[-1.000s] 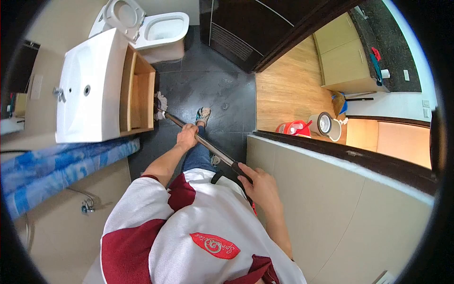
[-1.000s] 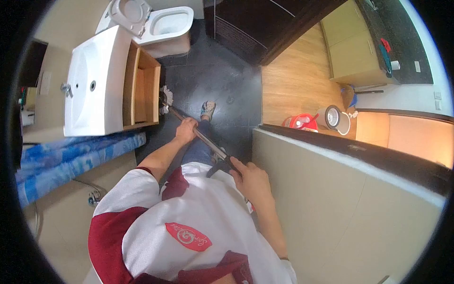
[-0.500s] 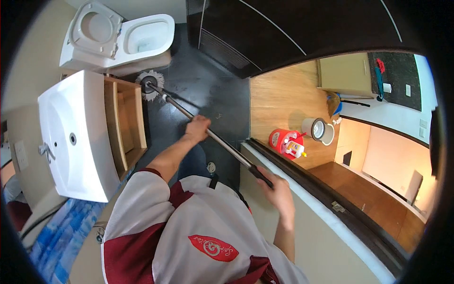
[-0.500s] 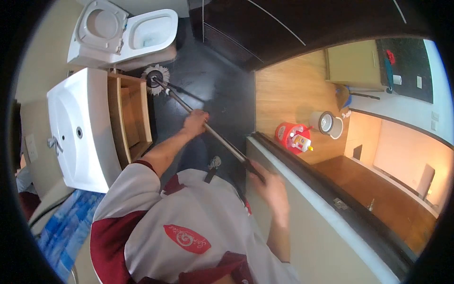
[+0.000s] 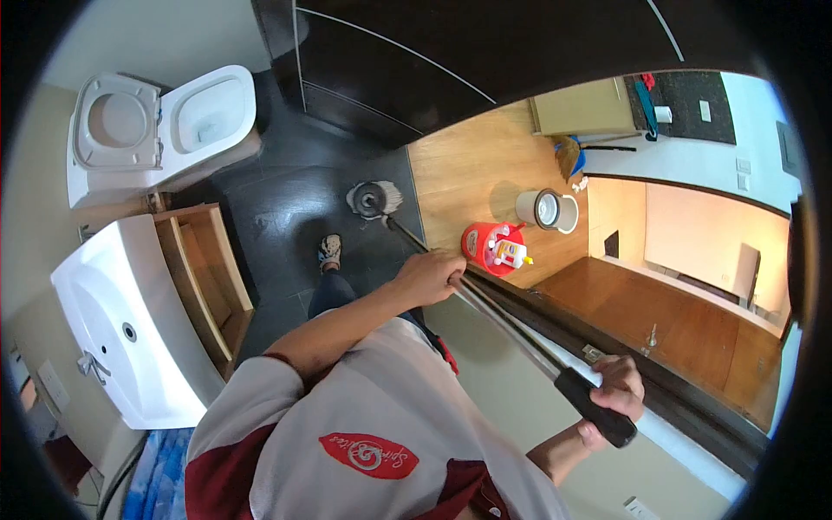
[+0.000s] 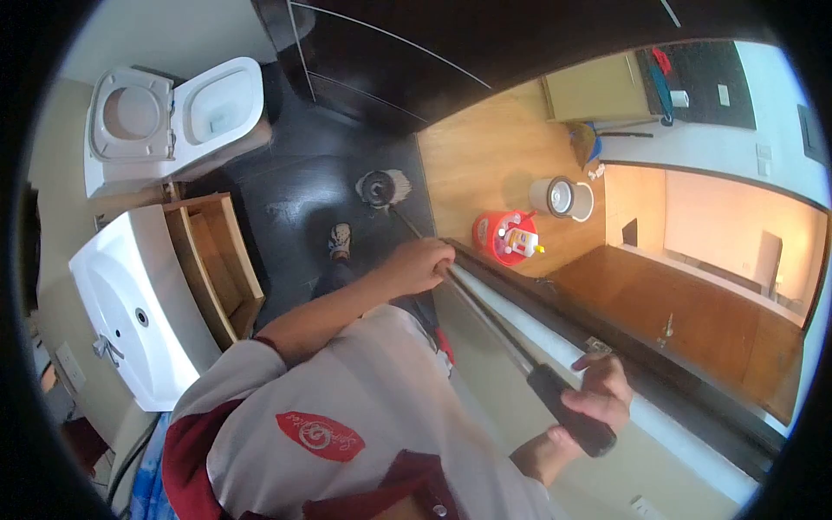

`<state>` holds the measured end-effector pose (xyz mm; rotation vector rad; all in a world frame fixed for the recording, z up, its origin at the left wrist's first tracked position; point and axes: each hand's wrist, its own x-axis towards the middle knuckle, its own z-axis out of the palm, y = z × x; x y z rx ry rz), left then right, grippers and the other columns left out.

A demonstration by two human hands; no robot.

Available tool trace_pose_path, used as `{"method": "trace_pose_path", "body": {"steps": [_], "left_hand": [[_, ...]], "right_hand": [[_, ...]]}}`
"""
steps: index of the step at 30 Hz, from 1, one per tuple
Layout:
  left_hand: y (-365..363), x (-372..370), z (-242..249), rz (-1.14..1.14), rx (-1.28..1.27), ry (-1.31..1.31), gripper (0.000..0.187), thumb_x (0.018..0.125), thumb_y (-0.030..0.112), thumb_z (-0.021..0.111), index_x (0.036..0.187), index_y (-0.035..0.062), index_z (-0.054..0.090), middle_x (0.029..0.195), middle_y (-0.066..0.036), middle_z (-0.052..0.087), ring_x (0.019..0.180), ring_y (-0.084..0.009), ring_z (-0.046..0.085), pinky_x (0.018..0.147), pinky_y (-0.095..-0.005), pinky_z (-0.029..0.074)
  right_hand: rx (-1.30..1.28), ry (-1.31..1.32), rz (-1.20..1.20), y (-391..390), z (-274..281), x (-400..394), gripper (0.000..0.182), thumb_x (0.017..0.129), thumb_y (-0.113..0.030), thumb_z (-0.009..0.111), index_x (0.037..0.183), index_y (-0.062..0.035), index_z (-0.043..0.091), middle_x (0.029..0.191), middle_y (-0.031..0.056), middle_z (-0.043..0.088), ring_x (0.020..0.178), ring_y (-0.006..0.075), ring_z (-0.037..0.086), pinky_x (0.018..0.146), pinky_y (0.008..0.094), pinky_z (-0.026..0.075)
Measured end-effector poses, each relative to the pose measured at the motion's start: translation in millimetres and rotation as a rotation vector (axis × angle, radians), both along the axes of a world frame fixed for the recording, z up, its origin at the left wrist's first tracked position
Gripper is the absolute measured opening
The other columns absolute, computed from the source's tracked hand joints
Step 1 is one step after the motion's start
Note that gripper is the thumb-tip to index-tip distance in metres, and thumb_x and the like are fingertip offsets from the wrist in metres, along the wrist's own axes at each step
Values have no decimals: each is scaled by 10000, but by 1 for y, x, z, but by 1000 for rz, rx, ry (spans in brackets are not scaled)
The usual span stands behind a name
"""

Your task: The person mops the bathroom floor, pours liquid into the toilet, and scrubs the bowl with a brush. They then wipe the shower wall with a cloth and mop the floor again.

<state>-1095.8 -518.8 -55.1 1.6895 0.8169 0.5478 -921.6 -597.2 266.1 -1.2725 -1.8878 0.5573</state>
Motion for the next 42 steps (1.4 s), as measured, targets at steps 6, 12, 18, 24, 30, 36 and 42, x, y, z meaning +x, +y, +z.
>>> {"method": "trace_pose_path", "body": {"steps": [6,12,18,24,30,36,42], "left_hand": [[-20,-72,-39,119,-35,227,168,739,92,675,886,116,597,889,-53,604,957,-294,611,759,-434,513],[-15,-33,-60,44,-66,138,236,714,50,678,925,123,603,948,-51,599,986,-291,608,790,-426,515],[27,73,-59,-85,38,-18,296,706,27,682,980,122,621,1005,-50,634,1007,-306,624,806,-413,518],[47,198,26,-91,164,-224,296,757,84,722,1022,104,589,1028,-83,638,977,-325,630,785,-432,507],[65,324,65,-16,160,-469,293,814,209,748,997,73,564,927,-113,597,871,-318,623,738,-440,485],[100,424,88,-153,265,-391,299,832,258,759,958,65,569,903,-109,605,840,-316,609,755,-417,478],[103,502,125,-278,335,-477,259,805,220,749,916,94,552,881,-90,605,894,-322,601,789,-461,429]], "right_hand": [[-406,761,-5,6,-83,-44,240,689,-244,748,791,-97,589,683,45,555,677,235,552,861,500,471],[-409,753,-167,1,-85,-19,201,743,-152,757,744,-69,574,652,68,571,676,261,601,842,499,480],[-237,512,-220,29,-54,9,189,710,-158,732,692,-65,568,614,67,569,617,264,611,744,459,495],[243,252,-73,14,11,71,236,752,-170,692,666,-133,474,505,1,519,428,154,536,507,327,497],[590,217,-414,19,50,126,318,868,-288,710,737,-151,455,595,-17,508,525,120,515,683,307,475],[394,217,-69,45,75,234,395,816,-271,822,828,-114,460,661,7,576,536,145,571,582,293,528],[741,279,-347,33,80,281,208,855,-248,742,813,-151,563,597,-50,578,513,79,571,590,209,476]]}}
